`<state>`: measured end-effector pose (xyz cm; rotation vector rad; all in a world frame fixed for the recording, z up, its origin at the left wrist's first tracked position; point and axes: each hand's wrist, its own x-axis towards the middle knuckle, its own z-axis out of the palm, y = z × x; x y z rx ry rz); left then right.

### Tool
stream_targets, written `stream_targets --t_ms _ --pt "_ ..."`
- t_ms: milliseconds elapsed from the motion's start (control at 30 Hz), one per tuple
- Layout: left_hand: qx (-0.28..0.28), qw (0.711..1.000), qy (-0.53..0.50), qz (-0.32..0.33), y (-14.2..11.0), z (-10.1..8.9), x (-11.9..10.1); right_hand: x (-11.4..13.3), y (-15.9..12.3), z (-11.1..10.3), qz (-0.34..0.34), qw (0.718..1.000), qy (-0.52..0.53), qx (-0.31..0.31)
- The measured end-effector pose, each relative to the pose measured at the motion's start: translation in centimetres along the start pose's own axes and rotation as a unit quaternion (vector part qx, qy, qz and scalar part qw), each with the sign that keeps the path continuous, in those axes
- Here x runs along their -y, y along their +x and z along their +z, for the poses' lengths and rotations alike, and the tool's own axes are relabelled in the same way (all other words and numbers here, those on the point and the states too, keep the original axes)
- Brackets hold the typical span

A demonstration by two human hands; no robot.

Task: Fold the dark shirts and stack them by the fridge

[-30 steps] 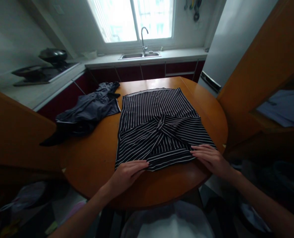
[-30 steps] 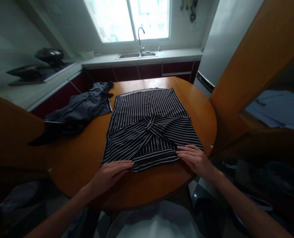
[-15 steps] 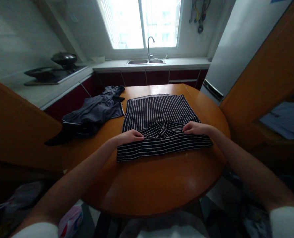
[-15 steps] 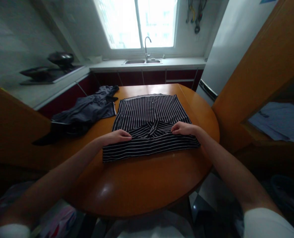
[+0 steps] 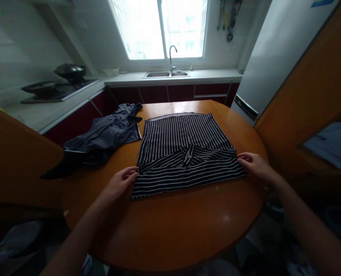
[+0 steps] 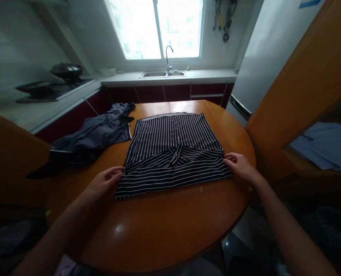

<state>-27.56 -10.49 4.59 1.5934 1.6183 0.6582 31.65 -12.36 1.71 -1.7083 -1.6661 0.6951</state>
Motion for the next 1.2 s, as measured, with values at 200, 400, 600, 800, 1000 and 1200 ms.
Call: stream_targets --t_ms 200,400,600,800,1000,1200 --pt "-0.107 0.994 0.033 0.012 -5.1 2.9 1.5 -1.1 -4.4 3.0 0.024 0.993 -0.012 -0.119" --pt "-0.111 0.989 0.070 0.071 -6.6 4.4 1.8 -0.8 -5.2 3.6 0.044 0.986 -0.081 -0.141" --pt "-0.086 0.990 0.085 0.078 -5.7 3.2 3.0 -0.2 -6.1 4.1 0.040 0.985 -0.092 -0.143" --pt "-0.044 0.996 0.056 0.054 -6.9 0.5 4.3 0.5 -10.4 5.1 0.044 0.992 -0.029 -0.111" --pt "-0.017 0.995 0.082 0.054 -7.8 -1.0 4.3 1.4 -12.7 4.7 -0.003 0.980 -0.126 -0.157" --pt "-0.026 0.961 0.155 0.228 -5.5 0.5 -0.6 6.5 -9.0 6.2 -0.168 0.973 -0.132 -0.083"
